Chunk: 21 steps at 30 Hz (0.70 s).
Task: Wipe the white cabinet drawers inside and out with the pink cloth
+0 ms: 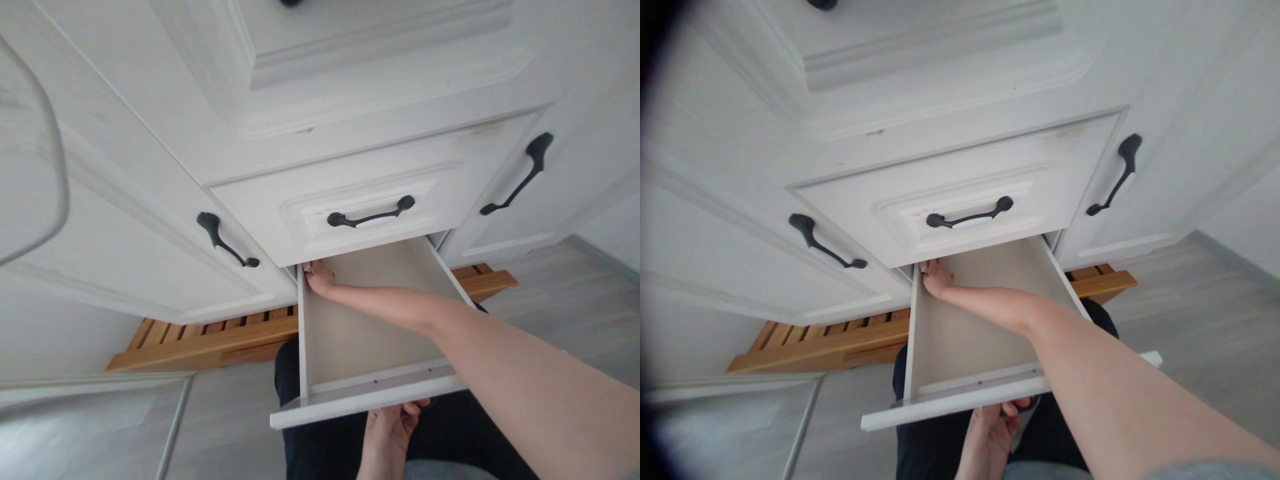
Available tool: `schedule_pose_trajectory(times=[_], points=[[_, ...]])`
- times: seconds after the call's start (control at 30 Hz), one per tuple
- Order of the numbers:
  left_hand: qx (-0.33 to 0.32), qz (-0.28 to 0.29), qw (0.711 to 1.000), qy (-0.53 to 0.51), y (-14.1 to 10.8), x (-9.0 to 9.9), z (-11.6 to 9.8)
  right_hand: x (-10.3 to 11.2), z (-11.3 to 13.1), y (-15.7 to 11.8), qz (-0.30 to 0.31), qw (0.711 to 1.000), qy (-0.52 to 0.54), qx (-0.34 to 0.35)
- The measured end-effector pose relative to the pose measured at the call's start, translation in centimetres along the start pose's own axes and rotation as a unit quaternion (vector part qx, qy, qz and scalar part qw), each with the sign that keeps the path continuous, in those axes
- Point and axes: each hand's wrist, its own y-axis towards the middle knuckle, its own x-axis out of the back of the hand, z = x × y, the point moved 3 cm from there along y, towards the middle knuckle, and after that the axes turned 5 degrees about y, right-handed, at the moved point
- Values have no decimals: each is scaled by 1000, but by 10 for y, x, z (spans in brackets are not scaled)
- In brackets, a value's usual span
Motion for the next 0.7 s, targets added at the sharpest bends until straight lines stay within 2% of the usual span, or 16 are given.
schedule_pose_trajectory(times=[0.13, 0.3, 0.33, 0.4, 0.47, 0.57, 0.63, 0.67, 0.7], points=[[-25, 18, 999, 35, 0, -5, -7, -2, -6, -29, 9, 996, 87, 15], [-37, 7, 997, 67, -2, -8, -13, -14, -24, -103, 77, 980, 169, 70], [-42, 5, 997, 69, -2, -9, -14, -16, -26, -118, 111, 972, 186, 90], [-49, 6, 996, 70, -3, -10, -16, -17, -26, -140, 218, 944, 208, 134], [-50, 7, 996, 71, -3, -11, -16, -13, -23, -153, 350, 898, 214, 156], [-47, 1, 996, 81, -2, -9, -14, 7, -13, -151, 508, 826, 217, 114], [-45, -6, 995, 86, -1, -6, -12, 26, -6, -140, 570, 793, 194, 88], [-44, -8, 995, 88, 0, -5, -11, 35, -1, -133, 580, 792, 164, 100], [-44, -7, 995, 90, 1, -3, -10, 44, 3, -123, 567, 805, 119, 128]])
